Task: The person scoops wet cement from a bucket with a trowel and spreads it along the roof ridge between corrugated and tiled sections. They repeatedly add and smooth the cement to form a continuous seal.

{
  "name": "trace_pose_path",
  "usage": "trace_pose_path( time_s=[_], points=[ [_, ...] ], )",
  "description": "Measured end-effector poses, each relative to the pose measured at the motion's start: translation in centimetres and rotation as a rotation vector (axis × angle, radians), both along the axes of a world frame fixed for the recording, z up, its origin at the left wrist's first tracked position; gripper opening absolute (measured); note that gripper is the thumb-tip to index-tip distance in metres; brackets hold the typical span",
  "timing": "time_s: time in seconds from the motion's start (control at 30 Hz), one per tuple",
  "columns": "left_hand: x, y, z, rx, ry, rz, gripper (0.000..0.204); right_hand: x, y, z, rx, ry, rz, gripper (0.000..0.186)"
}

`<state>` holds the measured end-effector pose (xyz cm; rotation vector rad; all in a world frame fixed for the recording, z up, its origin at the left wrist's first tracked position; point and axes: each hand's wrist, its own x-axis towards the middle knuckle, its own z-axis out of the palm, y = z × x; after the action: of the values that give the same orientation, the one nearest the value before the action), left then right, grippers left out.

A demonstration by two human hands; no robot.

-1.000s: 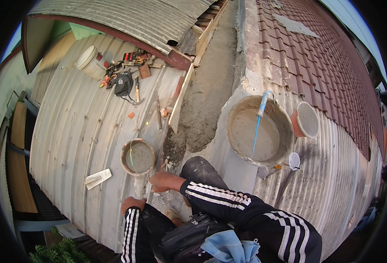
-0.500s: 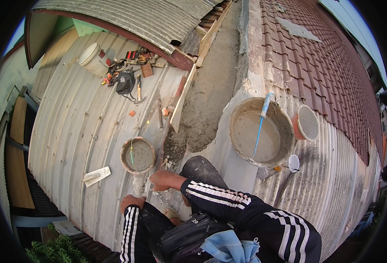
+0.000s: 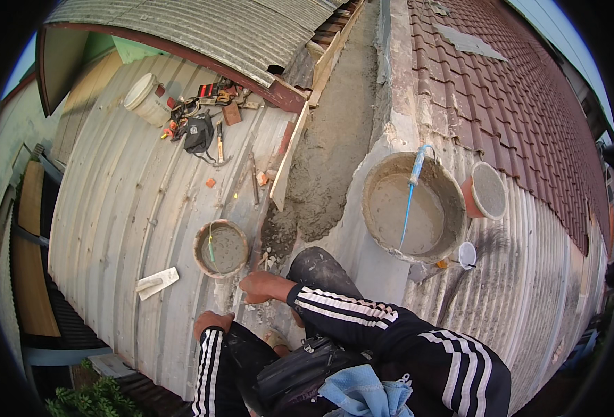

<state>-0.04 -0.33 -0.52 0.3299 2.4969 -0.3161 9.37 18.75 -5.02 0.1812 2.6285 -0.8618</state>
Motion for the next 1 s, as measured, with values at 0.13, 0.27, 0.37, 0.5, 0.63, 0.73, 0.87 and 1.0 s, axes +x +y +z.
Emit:
trace_pose_path(
  time_s=[0.13, 0.27, 0.37, 0.5, 0.63, 0.73, 0.87, 1.0],
  points=[
    [0.0, -0.1, -0.1, 0.008, 0.002, 0.003, 0.077, -0.1, 0.1, -0.1, -0.006, 0.003, 0.012, 0.041],
    [-0.1, 0.0, -0.1, -0.007, 0.003, 0.007, 0.077, 0.0, 0.1, 0.2, -0.005, 0.01, 0.01, 0.042],
    [-0.1, 0.2, -0.1, -0.017, 0.001, 0.013, 0.077, 0.2, 0.2, 0.8, -0.004, 0.015, -0.003, 0.042],
    [-0.1, 0.2, -0.3, -0.006, -0.003, 0.008, 0.078, 0.4, 0.2, 1.6, -0.004, 0.032, -0.015, 0.04],
    [-0.1, 0.0, -0.8, -0.007, 0.014, -0.016, 0.077, 0.5, 0.3, 2.1, -0.026, 0.024, -0.035, 0.039],
    [-0.3, 0.0, -1.0, -0.008, 0.017, -0.023, 0.077, 0.3, 0.3, 2.1, -0.012, 0.006, -0.044, 0.04],
    [-0.3, 0.3, -0.7, -0.021, -0.01, -0.018, 0.078, 0.3, 0.2, 2.2, -0.003, -0.003, -0.053, 0.04],
    [-0.1, 0.5, -0.1, -0.048, -0.042, 0.005, 0.076, 0.4, 0.4, 2.1, -0.028, 0.034, -0.037, 0.04]
  ],
)
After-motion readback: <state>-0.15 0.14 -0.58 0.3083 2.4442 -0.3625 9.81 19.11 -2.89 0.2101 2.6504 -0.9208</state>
